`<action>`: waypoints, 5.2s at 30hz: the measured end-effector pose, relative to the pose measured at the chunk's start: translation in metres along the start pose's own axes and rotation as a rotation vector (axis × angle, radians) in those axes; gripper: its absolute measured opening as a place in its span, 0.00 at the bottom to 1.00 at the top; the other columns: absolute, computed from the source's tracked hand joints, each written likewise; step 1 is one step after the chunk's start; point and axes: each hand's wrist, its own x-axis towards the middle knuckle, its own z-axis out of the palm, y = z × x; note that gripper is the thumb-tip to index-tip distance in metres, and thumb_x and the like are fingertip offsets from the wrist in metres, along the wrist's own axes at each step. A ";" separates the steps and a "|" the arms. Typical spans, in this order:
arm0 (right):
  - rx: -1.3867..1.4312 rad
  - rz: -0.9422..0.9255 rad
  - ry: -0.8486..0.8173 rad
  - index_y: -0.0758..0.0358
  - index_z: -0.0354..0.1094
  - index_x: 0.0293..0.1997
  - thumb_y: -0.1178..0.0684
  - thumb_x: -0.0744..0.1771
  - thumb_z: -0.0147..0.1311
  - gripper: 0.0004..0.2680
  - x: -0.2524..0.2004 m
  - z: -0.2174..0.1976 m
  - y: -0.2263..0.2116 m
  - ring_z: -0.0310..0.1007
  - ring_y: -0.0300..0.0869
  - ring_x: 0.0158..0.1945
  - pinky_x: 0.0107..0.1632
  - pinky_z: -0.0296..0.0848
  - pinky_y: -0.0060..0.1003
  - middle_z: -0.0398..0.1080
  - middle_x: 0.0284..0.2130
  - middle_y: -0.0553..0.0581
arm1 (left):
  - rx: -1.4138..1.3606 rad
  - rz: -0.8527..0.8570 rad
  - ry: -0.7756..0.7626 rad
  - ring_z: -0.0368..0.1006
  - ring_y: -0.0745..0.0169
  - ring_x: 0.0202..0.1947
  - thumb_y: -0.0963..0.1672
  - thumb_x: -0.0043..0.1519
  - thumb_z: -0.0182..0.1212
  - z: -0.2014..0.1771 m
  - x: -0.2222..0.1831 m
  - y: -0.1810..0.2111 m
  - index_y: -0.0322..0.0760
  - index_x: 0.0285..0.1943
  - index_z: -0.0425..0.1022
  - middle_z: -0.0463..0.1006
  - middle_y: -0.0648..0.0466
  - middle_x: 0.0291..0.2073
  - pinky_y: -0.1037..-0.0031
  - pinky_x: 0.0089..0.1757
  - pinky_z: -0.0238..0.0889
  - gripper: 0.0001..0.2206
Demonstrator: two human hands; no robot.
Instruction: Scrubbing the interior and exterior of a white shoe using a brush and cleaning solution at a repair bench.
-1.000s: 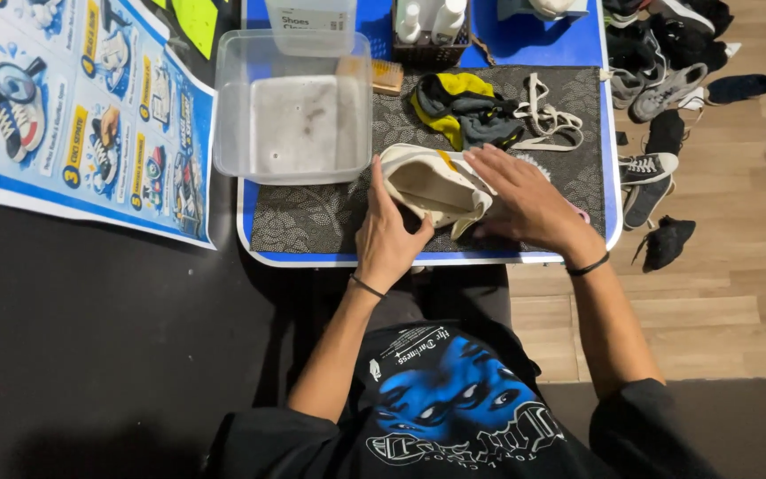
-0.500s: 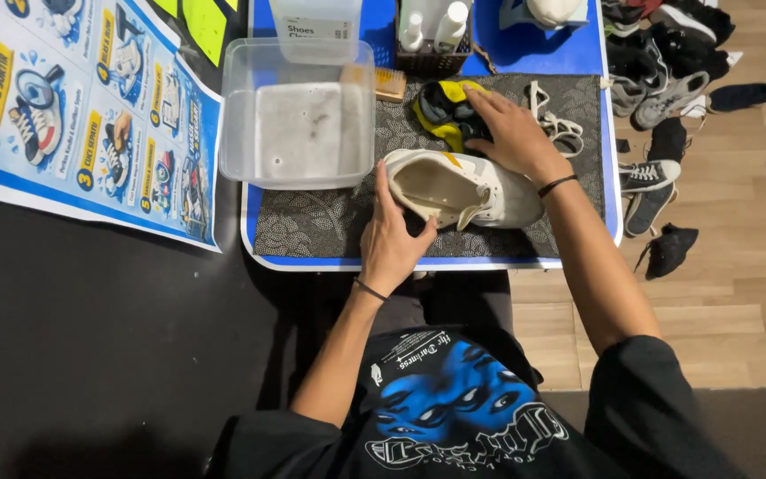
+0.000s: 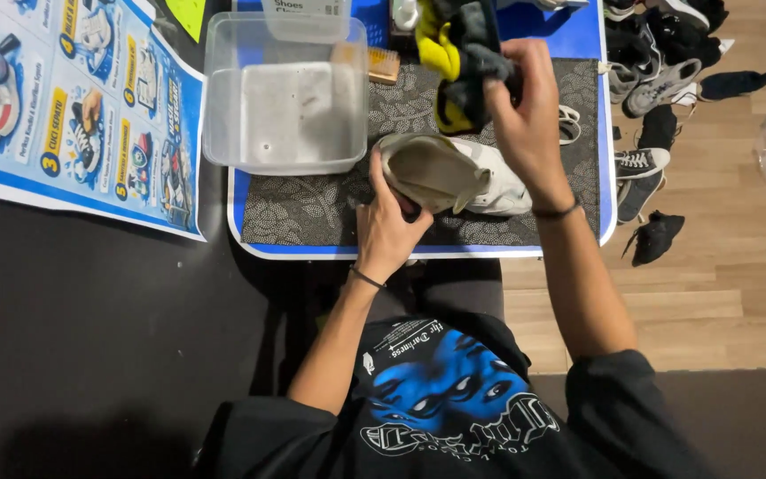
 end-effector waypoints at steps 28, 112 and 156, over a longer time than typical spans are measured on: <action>-0.977 -0.507 -0.448 0.56 0.73 0.37 0.56 0.61 0.55 0.05 -0.100 0.077 -0.011 0.70 0.49 0.29 0.32 0.62 0.40 0.67 0.25 0.54 | -0.316 0.066 -0.154 0.63 0.41 0.62 0.38 0.59 0.47 -0.024 -0.003 -0.032 0.21 0.66 0.62 0.70 0.38 0.53 0.46 0.60 0.55 0.23; -0.460 0.502 -0.211 0.71 0.52 0.73 0.53 0.65 0.57 0.27 -0.172 0.064 -0.013 0.69 0.63 0.60 0.56 0.74 0.55 0.64 0.60 0.77 | 0.289 0.336 0.110 0.76 0.39 0.36 0.35 0.54 0.59 -0.011 0.004 0.028 0.27 0.65 0.66 0.67 0.44 0.43 0.58 0.32 0.73 0.26; -0.643 0.135 -0.680 0.46 0.64 0.48 0.48 0.57 0.66 0.18 -0.175 0.043 0.025 0.75 0.49 0.43 0.40 0.79 0.47 0.65 0.45 0.46 | 0.240 0.514 0.140 0.78 0.41 0.30 0.42 0.52 0.60 0.000 0.017 -0.010 0.34 0.59 0.75 0.74 0.49 0.33 0.59 0.30 0.74 0.23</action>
